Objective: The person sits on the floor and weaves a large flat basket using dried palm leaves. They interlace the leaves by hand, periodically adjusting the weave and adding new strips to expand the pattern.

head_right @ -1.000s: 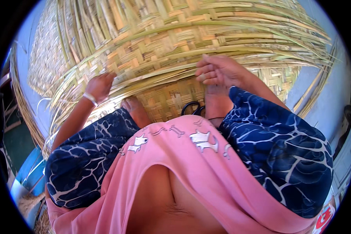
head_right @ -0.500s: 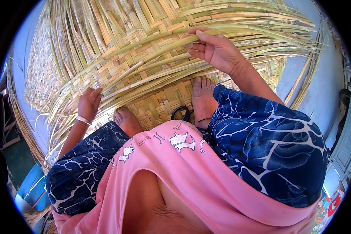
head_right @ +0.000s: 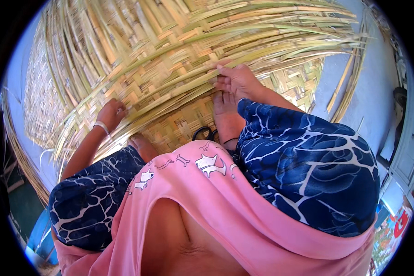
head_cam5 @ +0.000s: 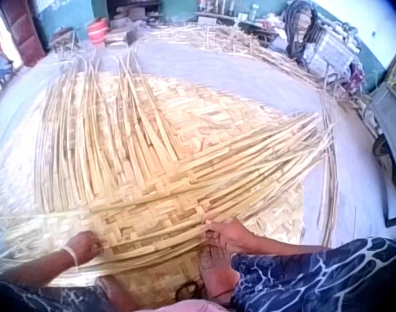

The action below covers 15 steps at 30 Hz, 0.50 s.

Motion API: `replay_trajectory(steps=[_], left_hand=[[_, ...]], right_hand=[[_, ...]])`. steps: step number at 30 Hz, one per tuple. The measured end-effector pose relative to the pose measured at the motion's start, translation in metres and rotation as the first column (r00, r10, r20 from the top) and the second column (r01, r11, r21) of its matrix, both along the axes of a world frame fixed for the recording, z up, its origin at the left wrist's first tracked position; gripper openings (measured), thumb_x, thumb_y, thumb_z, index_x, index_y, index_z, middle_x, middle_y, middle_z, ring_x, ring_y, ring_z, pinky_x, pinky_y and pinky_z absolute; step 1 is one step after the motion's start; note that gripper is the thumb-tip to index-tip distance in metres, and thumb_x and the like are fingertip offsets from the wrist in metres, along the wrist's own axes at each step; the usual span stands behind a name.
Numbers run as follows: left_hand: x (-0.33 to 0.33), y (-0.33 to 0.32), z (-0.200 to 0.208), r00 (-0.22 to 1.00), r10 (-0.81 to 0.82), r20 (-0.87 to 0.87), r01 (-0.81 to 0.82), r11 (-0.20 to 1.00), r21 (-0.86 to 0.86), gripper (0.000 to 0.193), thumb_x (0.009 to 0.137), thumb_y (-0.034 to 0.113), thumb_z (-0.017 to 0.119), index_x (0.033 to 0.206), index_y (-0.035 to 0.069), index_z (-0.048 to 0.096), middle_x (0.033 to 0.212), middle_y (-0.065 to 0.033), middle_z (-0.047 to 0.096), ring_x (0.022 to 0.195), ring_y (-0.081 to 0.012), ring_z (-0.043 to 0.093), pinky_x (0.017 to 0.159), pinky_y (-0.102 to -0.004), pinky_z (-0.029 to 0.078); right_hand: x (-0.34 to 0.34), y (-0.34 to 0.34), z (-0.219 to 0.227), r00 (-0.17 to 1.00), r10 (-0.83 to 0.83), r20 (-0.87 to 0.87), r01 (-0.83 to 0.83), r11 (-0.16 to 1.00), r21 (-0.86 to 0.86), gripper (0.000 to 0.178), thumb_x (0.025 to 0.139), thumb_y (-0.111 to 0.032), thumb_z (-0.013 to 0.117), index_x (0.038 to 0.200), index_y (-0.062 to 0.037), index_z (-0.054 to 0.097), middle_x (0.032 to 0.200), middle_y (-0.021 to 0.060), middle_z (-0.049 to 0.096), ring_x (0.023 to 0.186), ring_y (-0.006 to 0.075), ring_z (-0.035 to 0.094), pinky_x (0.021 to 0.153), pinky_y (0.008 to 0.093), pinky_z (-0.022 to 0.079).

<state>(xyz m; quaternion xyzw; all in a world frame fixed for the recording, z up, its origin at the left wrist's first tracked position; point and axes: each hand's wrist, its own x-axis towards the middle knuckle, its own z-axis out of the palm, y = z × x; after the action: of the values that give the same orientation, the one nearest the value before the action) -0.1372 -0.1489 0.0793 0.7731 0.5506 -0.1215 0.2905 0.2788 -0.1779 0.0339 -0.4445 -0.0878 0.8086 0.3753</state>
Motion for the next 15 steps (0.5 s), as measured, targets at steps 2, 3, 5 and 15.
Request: replay_trajectory(steps=[2, 3, 5, 15], left_hand=[[0.001, 0.004, -0.001, 0.991, 0.102, 0.089, -0.091, 0.989, -0.113, 0.016, 0.077, 0.020, 0.063, 0.083, 0.005, 0.063, 0.080, -0.0144, 0.061, 0.072, -0.0266, 0.059, 0.068, -0.0351, 0.046], [0.000, 0.006, 0.002, 0.954, 0.232, 0.188, -0.190, 0.957, -0.219, 0.016, 0.079, 0.020, 0.064, 0.082, 0.005, 0.062, 0.075, -0.0098, 0.061, 0.068, -0.0197, 0.058, 0.067, -0.0332, 0.046], [-0.001, 0.008, 0.010, 0.837, 0.479, 0.263, -0.393, 0.862, -0.320, 0.019, 0.081, 0.023, 0.064, 0.081, 0.004, 0.061, 0.068, -0.0025, 0.058, 0.064, -0.0119, 0.054, 0.058, -0.0268, 0.045], [0.005, 0.011, 0.069, 0.730, 0.620, 0.290, -0.499, 0.772, -0.394, 0.029, 0.081, 0.028, 0.063, 0.067, 0.006, 0.051, 0.053, 0.0027, 0.045, 0.045, -0.0053, 0.041, 0.042, -0.0208, 0.033]], right_hand=[[0.002, -0.006, -0.001, 1.000, -0.020, 0.021, 0.022, 0.997, -0.072, 0.022, 0.088, -0.016, 0.058, 0.107, -0.0049, 0.055, 0.100, 0.0088, 0.062, 0.087, 0.0184, 0.063, 0.072, 0.0281, 0.053], [0.003, -0.007, -0.002, 1.000, -0.008, 0.007, 0.009, 0.997, -0.079, 0.022, 0.088, -0.017, 0.057, 0.106, -0.0043, 0.054, 0.099, 0.0091, 0.062, 0.086, 0.0190, 0.064, 0.071, 0.0276, 0.053], [0.005, -0.006, -0.001, 0.999, -0.013, -0.041, 0.008, 0.993, -0.119, 0.022, 0.088, -0.016, 0.057, 0.106, -0.0040, 0.054, 0.099, 0.0095, 0.063, 0.085, 0.0191, 0.064, 0.070, 0.0269, 0.053], [0.003, 0.009, 0.031, 0.895, 0.344, -0.282, -0.351, 0.936, 0.026, 0.041, 0.091, -0.035, 0.049, 0.113, -0.0004, 0.048, 0.106, 0.0176, 0.060, 0.092, 0.0238, 0.062, 0.076, 0.0323, 0.052]])
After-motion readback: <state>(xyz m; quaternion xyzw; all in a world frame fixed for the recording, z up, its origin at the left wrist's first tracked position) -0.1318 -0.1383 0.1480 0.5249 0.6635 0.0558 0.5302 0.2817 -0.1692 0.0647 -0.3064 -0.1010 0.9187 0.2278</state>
